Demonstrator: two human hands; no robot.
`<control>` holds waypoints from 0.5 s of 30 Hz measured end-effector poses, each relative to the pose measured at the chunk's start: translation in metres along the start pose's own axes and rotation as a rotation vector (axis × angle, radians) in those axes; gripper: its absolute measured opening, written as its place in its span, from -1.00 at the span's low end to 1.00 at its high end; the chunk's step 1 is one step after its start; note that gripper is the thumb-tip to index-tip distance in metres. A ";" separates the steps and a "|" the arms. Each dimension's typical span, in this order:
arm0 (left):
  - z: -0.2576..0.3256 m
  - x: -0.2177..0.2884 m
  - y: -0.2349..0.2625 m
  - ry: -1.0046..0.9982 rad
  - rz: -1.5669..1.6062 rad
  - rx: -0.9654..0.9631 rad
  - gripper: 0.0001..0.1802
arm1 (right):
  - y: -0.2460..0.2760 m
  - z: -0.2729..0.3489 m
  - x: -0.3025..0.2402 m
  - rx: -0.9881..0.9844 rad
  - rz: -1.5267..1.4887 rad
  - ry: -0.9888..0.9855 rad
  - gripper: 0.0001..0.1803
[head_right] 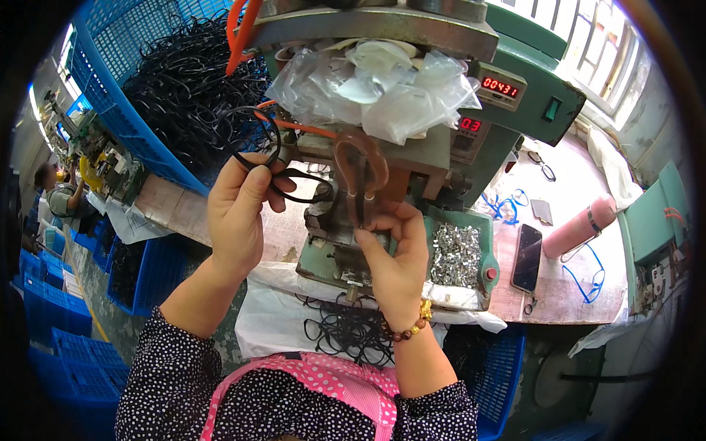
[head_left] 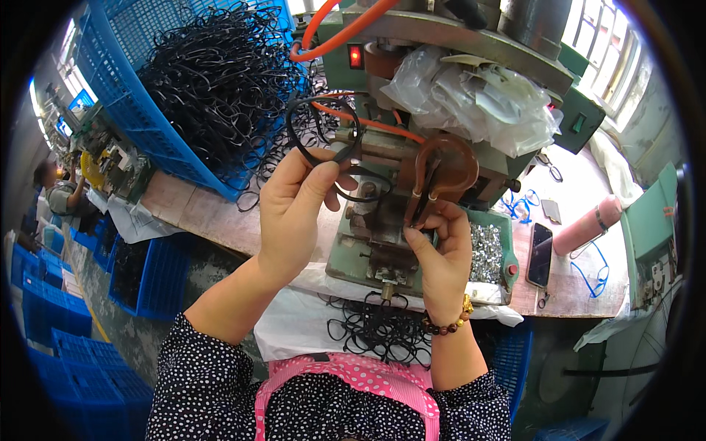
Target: The person repeatedly picks black cable loops from a pile, places them into a press machine, and secures them with small metal fasteners. The finished assemblies are dropped onto the table. The process is continuous and repetitive throughout the clip.
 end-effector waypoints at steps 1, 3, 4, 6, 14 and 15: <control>-0.001 0.001 0.000 0.000 -0.008 -0.012 -0.81 | 0.000 -0.002 -0.001 -0.004 -0.002 0.011 -0.48; -0.001 0.003 0.000 0.007 -0.017 -0.021 -0.82 | 0.001 -0.003 0.000 -0.001 0.001 -0.029 -0.46; 0.000 0.003 0.001 0.034 -0.017 -0.007 -0.82 | 0.001 -0.004 -0.002 -0.026 0.010 -0.018 -0.45; 0.009 0.003 -0.003 0.034 -0.032 -0.023 -0.82 | 0.001 -0.007 -0.003 -0.062 0.020 -0.016 -0.43; 0.034 -0.021 -0.043 0.017 -0.355 -0.291 -0.87 | 0.043 -0.001 -0.015 0.009 0.194 0.072 -0.60; 0.032 -0.023 -0.046 -0.010 -0.388 -0.290 -0.87 | 0.053 0.001 -0.017 0.041 0.203 0.066 -0.62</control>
Point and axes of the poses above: each hand's wrist, its own z-axis away from the middle knuckle, its own y-axis out of the back of the hand, x = y × z, the point moved 6 cm from there along -z, towards the middle knuckle, and after that the axes turned 12 degrees about y, right-handed, at the moved point
